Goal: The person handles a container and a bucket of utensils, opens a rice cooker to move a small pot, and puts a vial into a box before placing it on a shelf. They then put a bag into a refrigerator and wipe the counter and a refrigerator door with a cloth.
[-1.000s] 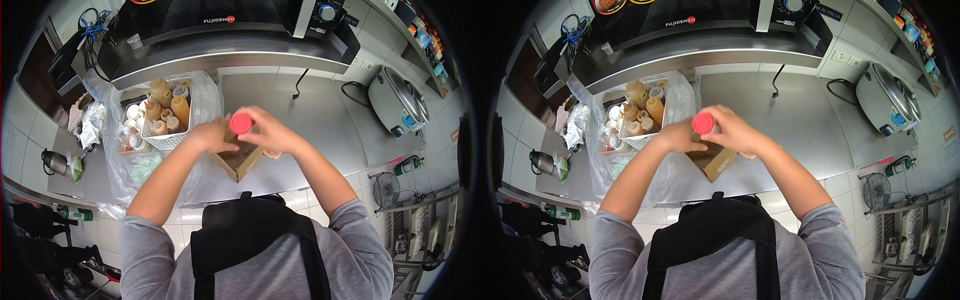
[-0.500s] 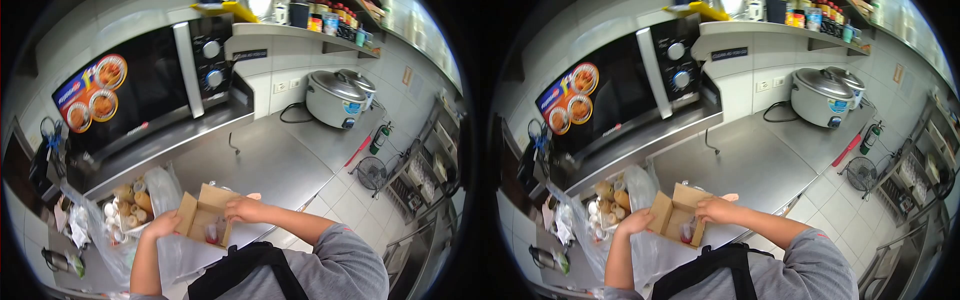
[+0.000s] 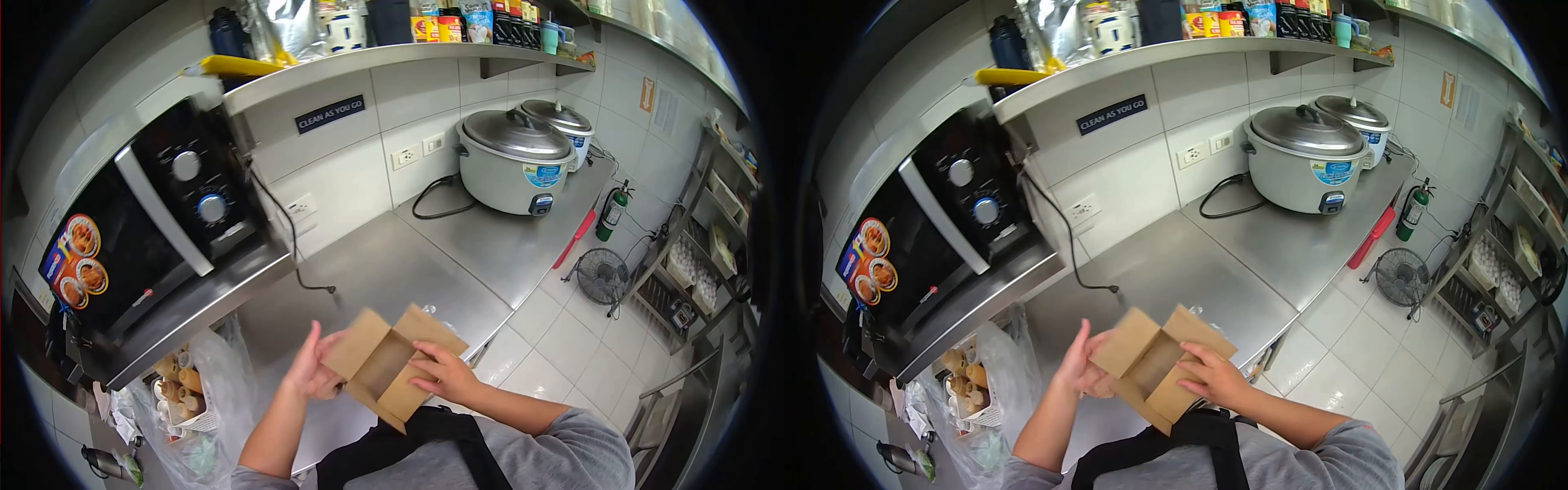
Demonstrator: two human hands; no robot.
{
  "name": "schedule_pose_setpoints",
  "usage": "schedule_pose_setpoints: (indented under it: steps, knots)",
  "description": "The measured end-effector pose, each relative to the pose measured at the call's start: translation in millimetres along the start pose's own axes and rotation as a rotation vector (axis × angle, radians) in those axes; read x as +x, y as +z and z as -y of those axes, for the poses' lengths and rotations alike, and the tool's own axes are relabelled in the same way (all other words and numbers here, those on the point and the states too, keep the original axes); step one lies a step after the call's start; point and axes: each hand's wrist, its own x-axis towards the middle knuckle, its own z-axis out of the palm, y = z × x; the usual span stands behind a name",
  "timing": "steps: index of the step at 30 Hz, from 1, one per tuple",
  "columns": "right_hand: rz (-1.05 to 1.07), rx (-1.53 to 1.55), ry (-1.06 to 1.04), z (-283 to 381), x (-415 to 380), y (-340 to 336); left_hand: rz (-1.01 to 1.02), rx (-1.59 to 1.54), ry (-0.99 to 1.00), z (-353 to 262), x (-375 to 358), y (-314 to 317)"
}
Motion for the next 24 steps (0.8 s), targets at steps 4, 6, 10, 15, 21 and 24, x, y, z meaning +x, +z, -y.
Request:
schedule_pose_setpoints:
  steps: [4,6,10,15,21,24]
  knots:
    - [-0.035,-0.109,0.217,-43.2,-10.8,-26.8,0.103,0.053,0.197,78.8,78.4,6.0]
    - [-0.014,-0.108,0.188,-73.1,-19.6,-30.0,0.023,1.468,0.956,111.5,109.2,-6.6]
    - [-0.265,-0.101,-0.013,-131.0,-42.8,-29.9,-0.113,1.396,0.943,134.7,134.9,-2.4]
    - [-0.346,-0.089,-0.060,-157.5,-41.1,-41.8,-0.290,0.939,1.033,141.5,164.8,47.7]
    - [0.127,-0.278,-0.117,-151.6,-44.0,-73.5,-0.157,1.285,1.031,125.2,187.8,73.8]
    - [-0.082,-0.314,-0.238,-162.1,-53.2,-85.6,-0.085,1.309,0.971,122.8,201.9,40.6]
